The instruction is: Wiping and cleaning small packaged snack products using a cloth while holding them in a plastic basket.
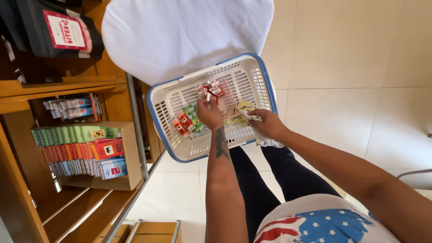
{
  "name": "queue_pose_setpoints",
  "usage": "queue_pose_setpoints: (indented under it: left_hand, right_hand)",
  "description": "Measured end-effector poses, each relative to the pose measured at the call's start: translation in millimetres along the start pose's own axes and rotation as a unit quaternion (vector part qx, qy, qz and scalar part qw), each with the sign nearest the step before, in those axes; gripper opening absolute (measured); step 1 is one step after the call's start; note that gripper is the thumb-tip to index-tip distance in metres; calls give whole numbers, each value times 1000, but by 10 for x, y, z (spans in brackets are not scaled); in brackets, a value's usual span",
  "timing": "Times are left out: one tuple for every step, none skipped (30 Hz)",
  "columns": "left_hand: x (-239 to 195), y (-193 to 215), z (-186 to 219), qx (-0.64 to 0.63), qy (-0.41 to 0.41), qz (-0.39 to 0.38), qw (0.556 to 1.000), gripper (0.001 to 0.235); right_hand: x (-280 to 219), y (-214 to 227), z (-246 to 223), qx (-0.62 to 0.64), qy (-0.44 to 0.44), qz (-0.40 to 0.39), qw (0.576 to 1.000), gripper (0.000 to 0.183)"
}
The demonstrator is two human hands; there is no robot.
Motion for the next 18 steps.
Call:
queue_pose_setpoints:
  left_hand:
    - [-35,83,57,0,0,3,1000,28]
    - [-76,144,157,-39,-17,-2,999,25]
    - [-124,210,261,-78,-34,-6,996,22]
    - [-162,276,305,-78,-35,-6,996,22]
    - [-207,331,343,-111,-29,-17,993,22]
    - [-227,379,406,-145,-25,-26,989,22]
    - [-291,498,509,-146,-29,-25,989,22]
    - [-335,579,581,-222,-4,-57,973,24]
    - [-393,664,671,-296,20,-88,951,27]
    - [-461,808,803,-296,15,-86,951,27]
    - [-557,864,911,-328,38,-122,936,29]
    - [-672,905,1022,-360,61,-158,918,32]
    - [-747,984,1126,-360,57,-157,918,32]
    - [-848,988,1184,-393,95,-175,898,28]
    - [-955,991,1246,-424,133,-192,875,25]
    - [-928,1068,1305,-426,127,-190,875,25]
    - [-899,1151,1297,-457,157,-168,859,25]
    - [-873,1244,1275,-486,186,-144,842,26]
  right_hand:
    - [-16,-13,-13,0,3,-1,1000,36]
    - [-38,-22,-15,1,2,-2,1000,37]
    - [-67,-26,-15,2,1,-3,1000,38]
    - [-89,-11,-33,3,1,-3,1000,38]
    - [-124,19,-55,6,4,2,1000,38]
    - [-144,58,-97,10,9,9,1000,37]
    - [-226,162,-147,12,12,11,1000,37]
    - [-310,290,-290,25,44,26,998,36]
    - [-412,424,-434,38,76,41,995,35]
    - [-472,474,-570,41,81,42,995,35]
    - [-553,565,-758,39,115,61,991,35]
    - [-637,664,-934,36,149,80,985,36]
    - [-730,669,-1058,38,153,82,984,36]
    - [-865,706,-1272,21,207,99,973,36]
    - [-1012,737,-1483,4,260,116,959,35]
    - [-1151,788,-1567,5,265,118,957,35]
    - [-1314,798,-1704,-26,295,113,948,35]
    - [-1480,789,-1838,-57,325,106,938,35]
Point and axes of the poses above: each hand's wrist, its own x-axis towards the middle knuckle, its own y-axis out of the back of the hand, z = x × y, the point moved 10 cm from there along x, towards the middle knuckle, and after that the axes turned 10 degrees about -x, right-handed, at the moved point
